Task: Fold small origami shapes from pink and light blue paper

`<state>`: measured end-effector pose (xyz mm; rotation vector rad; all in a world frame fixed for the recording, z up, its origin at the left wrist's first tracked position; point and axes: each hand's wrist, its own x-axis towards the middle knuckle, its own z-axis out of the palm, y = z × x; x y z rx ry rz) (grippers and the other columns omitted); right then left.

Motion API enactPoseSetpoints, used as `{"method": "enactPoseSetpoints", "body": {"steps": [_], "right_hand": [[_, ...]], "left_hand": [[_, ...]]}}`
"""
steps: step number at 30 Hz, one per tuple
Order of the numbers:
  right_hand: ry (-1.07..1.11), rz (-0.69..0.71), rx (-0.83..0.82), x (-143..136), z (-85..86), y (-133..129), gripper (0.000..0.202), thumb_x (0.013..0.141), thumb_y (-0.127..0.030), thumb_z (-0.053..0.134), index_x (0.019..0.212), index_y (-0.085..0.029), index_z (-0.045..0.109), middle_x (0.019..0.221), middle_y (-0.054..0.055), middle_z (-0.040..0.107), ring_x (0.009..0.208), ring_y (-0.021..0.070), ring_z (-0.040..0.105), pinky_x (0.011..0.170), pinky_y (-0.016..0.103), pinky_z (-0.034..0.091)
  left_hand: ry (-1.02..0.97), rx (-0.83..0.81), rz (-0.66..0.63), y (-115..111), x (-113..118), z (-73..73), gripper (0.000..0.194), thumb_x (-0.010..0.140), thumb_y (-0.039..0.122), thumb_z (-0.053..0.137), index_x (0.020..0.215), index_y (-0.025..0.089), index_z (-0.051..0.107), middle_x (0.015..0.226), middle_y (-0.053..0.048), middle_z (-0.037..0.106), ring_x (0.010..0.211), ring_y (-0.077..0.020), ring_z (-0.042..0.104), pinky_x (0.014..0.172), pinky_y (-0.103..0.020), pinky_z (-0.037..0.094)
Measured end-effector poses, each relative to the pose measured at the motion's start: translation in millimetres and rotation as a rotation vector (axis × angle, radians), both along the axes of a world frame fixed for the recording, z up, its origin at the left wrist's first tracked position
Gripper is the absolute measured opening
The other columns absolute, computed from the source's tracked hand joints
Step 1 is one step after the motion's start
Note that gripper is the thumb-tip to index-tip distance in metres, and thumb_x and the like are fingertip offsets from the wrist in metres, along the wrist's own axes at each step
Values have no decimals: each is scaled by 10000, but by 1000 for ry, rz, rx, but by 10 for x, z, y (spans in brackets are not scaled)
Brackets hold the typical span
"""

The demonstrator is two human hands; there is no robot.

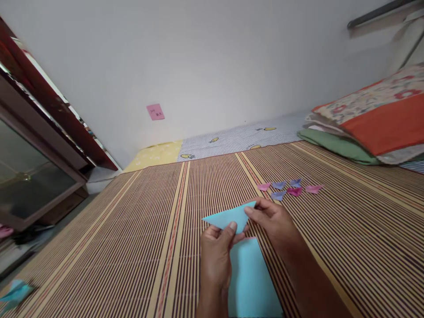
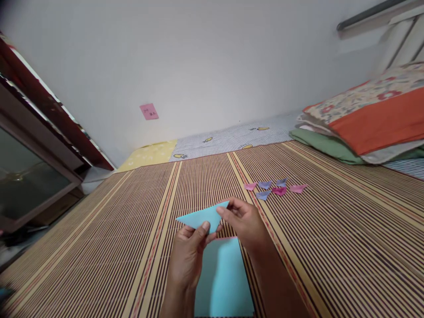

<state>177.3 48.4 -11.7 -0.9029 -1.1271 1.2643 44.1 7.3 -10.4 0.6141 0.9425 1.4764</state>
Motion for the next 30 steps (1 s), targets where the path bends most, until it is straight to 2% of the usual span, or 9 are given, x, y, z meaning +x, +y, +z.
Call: {"method": "enactPoseSetpoints", "body": {"steps": [3, 6, 10, 14, 17, 24, 30], "right_hand": [[-41, 133, -81, -47, -6, -43, 303, 716, -429, 817, 823, -168, 706, 678, -6, 641, 577, 145, 586, 527, 257, 480], [-66, 147, -86, -85, -4, -76, 296, 749, -441, 783, 808, -167, 690, 680, -11, 615, 593, 135, 569, 490, 220, 448], [-63, 126, -109, -89, -2, -77, 286, 768, -437, 771, 830, -176, 672, 669, -12, 609, 599, 140, 573, 507, 227, 474], [10, 173, -100, -80, -24, -61, 298, 776, -437, 781, 792, -167, 655, 646, -1, 604, 590, 152, 583, 514, 249, 486], [22, 173, -126, -95, -23, -70, 324, 764, -450, 794, 754, -166, 638, 634, -7, 589, 585, 154, 581, 507, 252, 488], [-32, 108, 6, -180, 3, -89, 299, 804, -419, 766, 699, -164, 650, 655, -8, 582, 609, 146, 579, 561, 259, 495], [2, 81, -67, -238, 10, -111, 316, 767, -443, 785, 691, -184, 621, 628, -18, 571, 586, 155, 580, 535, 268, 511]], "left_hand": [[94, 32, -21, -21, -3, 8, 267, 689, 289, 885, 868, 105, 815, 831, -107, 798, 686, -183, 736, 575, -232, 591], [186, 69, -30, -41, -4, 17, 230, 735, 301, 850, 871, 118, 819, 792, -80, 778, 651, -148, 693, 546, -209, 561], [292, 99, -48, -64, -67, 60, 256, 752, 339, 830, 892, 125, 808, 791, -66, 754, 635, -137, 642, 548, -223, 543], [383, 129, 16, -70, -189, 88, 242, 808, 381, 785, 762, 149, 738, 625, 11, 631, 567, -103, 556, 556, -206, 483], [404, 170, 55, -69, -236, 79, 285, 828, 396, 763, 692, 156, 692, 607, 22, 595, 575, -107, 551, 580, -212, 473], [464, 104, 253, -123, -108, 72, 340, 816, 441, 760, 650, 185, 612, 545, 42, 554, 500, -126, 561, 492, -221, 444], [426, 110, 331, -116, -49, 57, 328, 795, 403, 782, 653, 190, 578, 557, 48, 560, 506, -106, 551, 504, -198, 453]]}}
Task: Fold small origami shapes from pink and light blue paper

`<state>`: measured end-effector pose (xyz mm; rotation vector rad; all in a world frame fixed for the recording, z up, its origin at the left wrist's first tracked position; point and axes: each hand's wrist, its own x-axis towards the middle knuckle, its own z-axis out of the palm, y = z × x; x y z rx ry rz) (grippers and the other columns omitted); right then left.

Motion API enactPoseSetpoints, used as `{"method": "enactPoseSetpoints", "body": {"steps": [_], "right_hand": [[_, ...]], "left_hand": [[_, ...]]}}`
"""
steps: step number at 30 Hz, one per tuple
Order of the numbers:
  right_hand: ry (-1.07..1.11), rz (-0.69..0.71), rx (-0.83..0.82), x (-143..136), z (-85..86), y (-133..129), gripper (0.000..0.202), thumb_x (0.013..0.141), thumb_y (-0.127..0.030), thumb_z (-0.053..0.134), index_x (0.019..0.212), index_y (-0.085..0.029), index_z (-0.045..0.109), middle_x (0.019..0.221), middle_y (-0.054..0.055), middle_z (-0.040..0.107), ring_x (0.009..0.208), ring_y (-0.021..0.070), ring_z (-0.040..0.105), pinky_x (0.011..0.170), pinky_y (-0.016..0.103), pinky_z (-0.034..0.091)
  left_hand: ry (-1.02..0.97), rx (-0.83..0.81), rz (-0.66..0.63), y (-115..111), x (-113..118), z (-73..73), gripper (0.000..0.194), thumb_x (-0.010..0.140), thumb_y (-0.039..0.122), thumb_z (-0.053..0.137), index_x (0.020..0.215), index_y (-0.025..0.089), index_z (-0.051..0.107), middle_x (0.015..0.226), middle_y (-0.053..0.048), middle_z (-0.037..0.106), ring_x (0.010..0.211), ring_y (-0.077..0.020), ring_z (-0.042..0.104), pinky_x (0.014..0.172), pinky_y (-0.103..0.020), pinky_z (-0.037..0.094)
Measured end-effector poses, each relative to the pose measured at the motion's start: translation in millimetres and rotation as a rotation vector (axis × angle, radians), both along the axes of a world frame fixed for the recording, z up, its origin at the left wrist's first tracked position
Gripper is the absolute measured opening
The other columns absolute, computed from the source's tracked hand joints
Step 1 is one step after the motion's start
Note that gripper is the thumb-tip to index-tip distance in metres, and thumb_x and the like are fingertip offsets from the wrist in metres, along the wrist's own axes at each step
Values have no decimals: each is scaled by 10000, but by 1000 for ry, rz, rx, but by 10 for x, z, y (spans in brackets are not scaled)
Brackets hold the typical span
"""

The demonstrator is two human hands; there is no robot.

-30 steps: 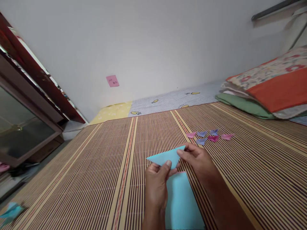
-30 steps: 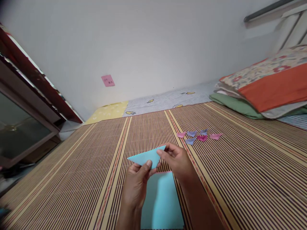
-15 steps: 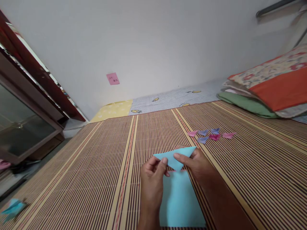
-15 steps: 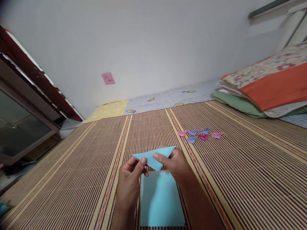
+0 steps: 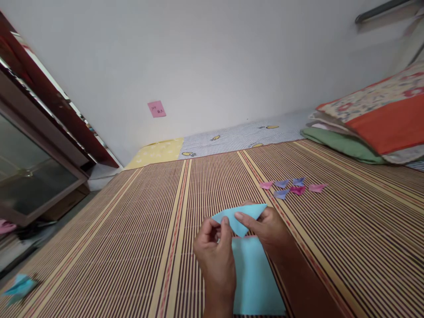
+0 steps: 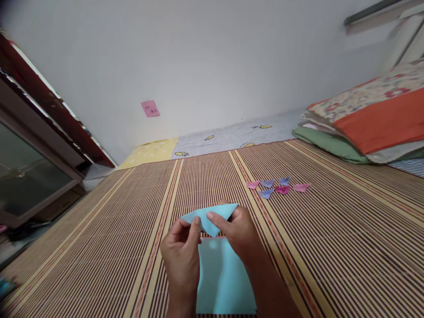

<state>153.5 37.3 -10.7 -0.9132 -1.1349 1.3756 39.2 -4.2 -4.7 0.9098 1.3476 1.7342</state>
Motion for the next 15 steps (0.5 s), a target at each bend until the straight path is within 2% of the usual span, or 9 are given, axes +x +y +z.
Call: {"method": "enactPoseSetpoints", "body": {"steps": [4, 7, 12, 15], "right_hand": [[35, 32, -82, 5, 36, -30, 311, 755, -437, 792, 716, -189, 608, 601, -33, 566, 555, 154, 590, 479, 244, 483], [11, 21, -67, 11, 41, -35, 312, 750, -432, 802, 730, -177, 624, 603, -29, 575, 544, 144, 583, 477, 236, 477], [26, 76, -77, 6, 67, -49, 317, 742, -450, 806, 752, -169, 659, 614, -4, 628, 555, 166, 619, 511, 274, 535], [44, 85, -99, 14, 113, -69, 285, 746, -425, 798, 740, -177, 659, 609, -12, 625, 548, 160, 624, 488, 250, 510]], "left_hand": [[-75, -7, -74, 34, -64, 4, 269, 765, 370, 818, 728, 178, 634, 579, 56, 574, 514, -90, 546, 506, -178, 457], [-104, -13, -110, 38, -121, 13, 302, 786, 392, 807, 699, 173, 617, 573, 58, 557, 515, -84, 535, 511, -176, 450], [-15, 9, -94, 37, -183, 23, 397, 839, 428, 751, 602, 168, 565, 556, 46, 518, 527, -92, 505, 521, -187, 441], [-1, 42, -54, 47, -218, 22, 356, 844, 398, 754, 632, 176, 575, 560, 55, 509, 526, -92, 501, 517, -182, 434]]}}
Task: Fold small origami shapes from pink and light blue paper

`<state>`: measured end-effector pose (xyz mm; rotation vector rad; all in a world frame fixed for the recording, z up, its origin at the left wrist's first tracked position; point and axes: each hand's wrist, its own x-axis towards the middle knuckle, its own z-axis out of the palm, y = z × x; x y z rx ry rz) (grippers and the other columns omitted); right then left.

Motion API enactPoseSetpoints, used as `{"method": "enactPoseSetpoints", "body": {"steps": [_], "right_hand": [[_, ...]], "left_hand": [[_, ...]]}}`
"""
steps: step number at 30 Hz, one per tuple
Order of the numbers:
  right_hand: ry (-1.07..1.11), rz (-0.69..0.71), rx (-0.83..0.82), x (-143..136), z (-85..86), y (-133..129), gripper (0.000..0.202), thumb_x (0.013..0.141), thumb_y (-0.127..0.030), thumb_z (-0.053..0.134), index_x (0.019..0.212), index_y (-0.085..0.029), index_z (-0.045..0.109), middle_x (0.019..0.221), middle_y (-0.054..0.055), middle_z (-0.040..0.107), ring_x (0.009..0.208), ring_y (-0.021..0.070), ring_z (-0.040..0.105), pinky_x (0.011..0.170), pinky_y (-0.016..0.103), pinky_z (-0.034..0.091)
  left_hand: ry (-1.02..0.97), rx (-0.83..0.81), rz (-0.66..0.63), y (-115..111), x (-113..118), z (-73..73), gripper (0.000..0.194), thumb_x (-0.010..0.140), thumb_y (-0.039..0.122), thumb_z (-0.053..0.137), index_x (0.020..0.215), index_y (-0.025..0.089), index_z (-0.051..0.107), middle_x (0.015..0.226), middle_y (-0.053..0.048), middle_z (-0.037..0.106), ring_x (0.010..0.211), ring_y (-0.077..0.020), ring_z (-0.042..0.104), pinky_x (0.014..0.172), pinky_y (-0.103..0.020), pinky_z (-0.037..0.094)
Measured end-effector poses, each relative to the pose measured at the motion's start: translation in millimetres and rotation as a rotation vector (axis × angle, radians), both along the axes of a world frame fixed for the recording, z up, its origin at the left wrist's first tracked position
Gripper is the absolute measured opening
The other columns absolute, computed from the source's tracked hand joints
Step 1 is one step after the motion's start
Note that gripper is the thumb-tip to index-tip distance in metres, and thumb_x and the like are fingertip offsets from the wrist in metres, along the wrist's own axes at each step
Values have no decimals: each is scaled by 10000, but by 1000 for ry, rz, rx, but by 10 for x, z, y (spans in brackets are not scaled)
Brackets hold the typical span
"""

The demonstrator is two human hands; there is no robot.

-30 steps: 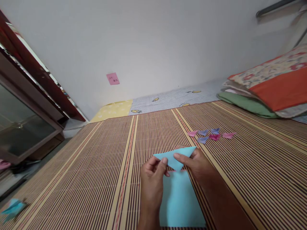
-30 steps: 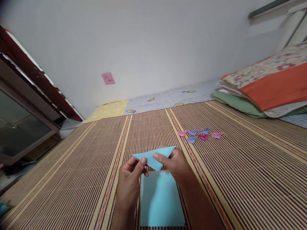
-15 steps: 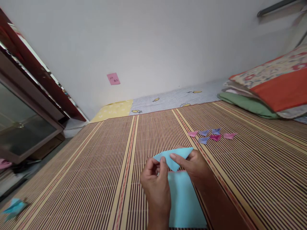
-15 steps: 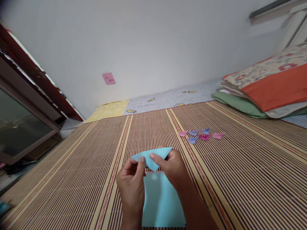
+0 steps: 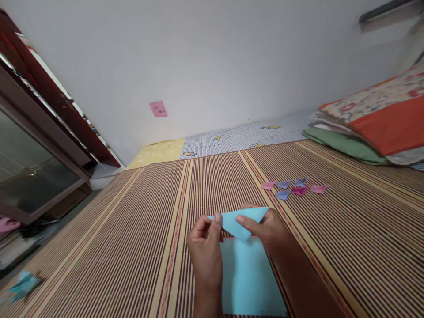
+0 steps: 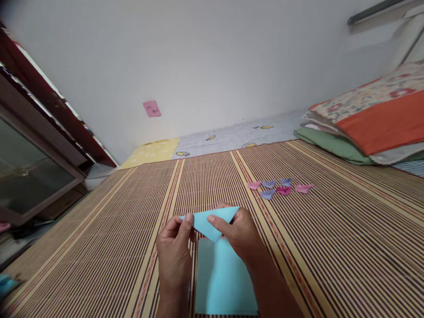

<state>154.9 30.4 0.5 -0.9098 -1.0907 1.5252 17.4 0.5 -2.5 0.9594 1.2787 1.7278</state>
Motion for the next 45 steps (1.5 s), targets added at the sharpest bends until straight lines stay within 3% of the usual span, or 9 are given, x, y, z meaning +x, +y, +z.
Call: {"method": "enactPoseSetpoints", "body": {"steps": [5, 11, 14, 17, 19, 26, 34, 41, 45], "right_hand": [[1, -2, -3, 24, 28, -6, 239, 743, -380, 784, 722, -181, 653, 588, -22, 623, 520, 143, 607, 468, 226, 461], [-1, 5, 36, -9, -28, 11, 280, 752, -411, 777, 724, -176, 627, 567, -36, 580, 491, 125, 557, 448, 216, 422], [51, -33, -2, -21, -40, 23, 296, 742, -407, 792, 723, -181, 602, 561, -50, 550, 475, 109, 520, 430, 204, 406], [91, -55, -1, -16, -33, 33, 334, 737, -428, 795, 677, -191, 566, 516, -58, 517, 420, 108, 484, 392, 221, 409], [64, -78, 1, -5, -19, 33, 341, 741, -446, 789, 666, -194, 573, 503, -50, 526, 400, 118, 485, 376, 237, 413], [20, -131, 12, 20, -8, 28, 300, 756, -404, 775, 670, -198, 576, 486, -56, 518, 395, 110, 478, 374, 220, 391], [-29, -8, 92, -7, -83, 58, 271, 733, -373, 787, 644, -168, 633, 562, -34, 544, 495, 110, 527, 395, 191, 410], [11, -60, 5, 24, -61, 54, 345, 755, -489, 804, 719, -168, 682, 563, -24, 615, 430, 118, 553, 424, 241, 458], [-8, -115, 129, 122, -46, 89, 326, 810, -498, 760, 750, -178, 740, 663, -9, 629, 527, 136, 581, 503, 267, 490]], "left_hand": [[14, 49, -4, -17, -37, 59, 292, 839, 388, 758, 683, 179, 627, 582, 24, 611, 529, -109, 550, 527, -197, 471], [-16, 57, 40, -30, -27, 84, 326, 802, 405, 784, 652, 190, 589, 568, 43, 560, 522, -108, 533, 528, -201, 496], [-41, 19, -136, -1, -16, 54, 303, 739, 438, 829, 823, 189, 678, 663, 24, 641, 563, -120, 566, 537, -212, 495], [1, -63, -434, 3, 38, 46, 280, 714, 388, 851, 805, 150, 735, 675, -32, 699, 603, -137, 601, 591, -229, 484], [18, -123, -528, -14, 90, 56, 236, 746, 361, 826, 780, 139, 756, 650, -56, 720, 597, -145, 613, 612, -241, 472], [41, -175, -542, -34, 138, 55, 235, 771, 369, 800, 747, 137, 771, 592, -68, 725, 561, -163, 629, 613, -259, 453], [-35, -56, -455, 1, 139, 38, 193, 779, 298, 800, 686, 152, 716, 630, -1, 654, 581, -124, 548, 581, -229, 428], [-88, -50, -421, -14, 160, 106, 185, 772, 258, 789, 635, 146, 736, 609, -27, 679, 573, -134, 571, 578, -236, 467], [-82, -89, -394, -2, 173, 61, 142, 769, 261, 789, 702, 140, 757, 614, -38, 706, 579, -142, 606, 590, -237, 482]]}}
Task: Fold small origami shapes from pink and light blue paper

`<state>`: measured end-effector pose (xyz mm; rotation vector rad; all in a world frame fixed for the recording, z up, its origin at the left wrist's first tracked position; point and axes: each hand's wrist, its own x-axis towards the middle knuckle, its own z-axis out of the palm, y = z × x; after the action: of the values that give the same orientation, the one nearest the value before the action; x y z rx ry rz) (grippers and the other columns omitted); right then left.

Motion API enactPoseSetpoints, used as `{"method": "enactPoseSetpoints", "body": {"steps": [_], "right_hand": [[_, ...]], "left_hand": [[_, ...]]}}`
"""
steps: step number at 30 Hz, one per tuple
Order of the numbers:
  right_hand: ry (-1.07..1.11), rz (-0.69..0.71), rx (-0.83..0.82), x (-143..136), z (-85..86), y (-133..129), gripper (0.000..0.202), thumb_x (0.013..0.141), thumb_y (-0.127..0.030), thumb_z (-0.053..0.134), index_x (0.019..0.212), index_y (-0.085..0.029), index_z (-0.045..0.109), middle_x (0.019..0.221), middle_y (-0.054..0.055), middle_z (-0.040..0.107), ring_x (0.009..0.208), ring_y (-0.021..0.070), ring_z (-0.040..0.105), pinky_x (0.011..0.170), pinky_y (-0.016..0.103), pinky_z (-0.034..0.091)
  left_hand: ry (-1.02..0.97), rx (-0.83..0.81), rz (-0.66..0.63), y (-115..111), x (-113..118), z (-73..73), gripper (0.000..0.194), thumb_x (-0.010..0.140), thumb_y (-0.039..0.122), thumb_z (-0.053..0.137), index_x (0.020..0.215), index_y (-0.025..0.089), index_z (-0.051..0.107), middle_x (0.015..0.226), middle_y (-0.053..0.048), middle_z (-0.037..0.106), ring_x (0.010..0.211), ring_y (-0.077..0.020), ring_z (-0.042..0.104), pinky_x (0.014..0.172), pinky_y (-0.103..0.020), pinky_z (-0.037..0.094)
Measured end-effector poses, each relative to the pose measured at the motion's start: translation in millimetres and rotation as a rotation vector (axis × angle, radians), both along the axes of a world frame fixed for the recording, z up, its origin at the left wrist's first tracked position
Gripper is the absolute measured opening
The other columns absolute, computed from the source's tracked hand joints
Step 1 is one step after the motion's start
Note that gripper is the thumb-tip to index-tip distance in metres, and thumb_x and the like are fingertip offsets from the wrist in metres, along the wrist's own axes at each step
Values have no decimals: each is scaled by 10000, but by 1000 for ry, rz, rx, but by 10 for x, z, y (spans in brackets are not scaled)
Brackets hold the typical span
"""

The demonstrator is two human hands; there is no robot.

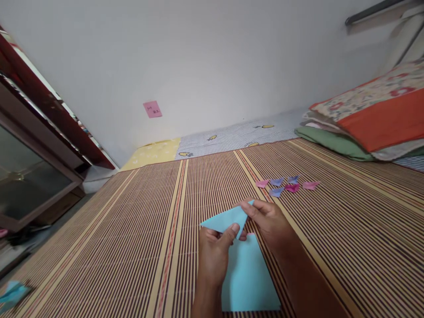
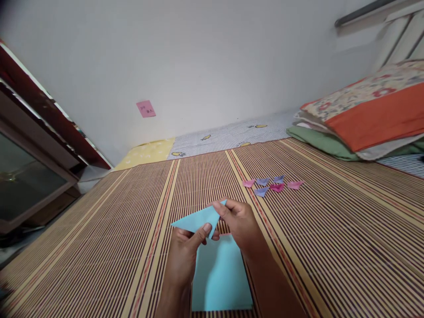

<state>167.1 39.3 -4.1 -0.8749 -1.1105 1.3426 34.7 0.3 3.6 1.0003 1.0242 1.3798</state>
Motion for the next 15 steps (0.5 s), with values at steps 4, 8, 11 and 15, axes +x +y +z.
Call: {"method": "enactPoseSetpoints", "body": {"steps": [4, 8, 11, 15], "right_hand": [[-98, -118, 88, 132, -66, 73, 288, 878, -463, 703, 881, -195, 811, 676, 2, 622, 627, 144, 558, 586, 260, 461], [59, -286, 103, 241, -126, 130, 319, 916, -501, 647, 959, -231, 813, 791, 27, 673, 712, 152, 563, 677, 272, 471], [3, -239, 102, 269, -108, 127, 310, 900, -502, 672, 922, -219, 796, 836, 45, 708, 732, 166, 583, 701, 291, 477], [-149, -139, 134, 211, -46, 85, 191, 821, -388, 777, 837, -199, 749, 775, 18, 679, 748, 176, 595, 725, 292, 481]], "left_hand": [[-8, 12, -2, 18, 16, -40, 145, 753, 262, 801, 692, 147, 738, 588, -24, 694, 548, -144, 608, 587, -250, 504], [-18, -15, 56, 21, 9, -101, 191, 745, 313, 817, 700, 144, 739, 634, -51, 731, 605, -190, 676, 599, -283, 544], [22, -48, 130, 17, -6, -143, 246, 759, 378, 813, 814, 140, 788, 756, -87, 785, 706, -244, 738, 665, -336, 584], [139, 7, 185, 5, -10, -139, 260, 765, 401, 804, 798, 144, 818, 742, -87, 793, 712, -251, 745, 710, -351, 593]]}}
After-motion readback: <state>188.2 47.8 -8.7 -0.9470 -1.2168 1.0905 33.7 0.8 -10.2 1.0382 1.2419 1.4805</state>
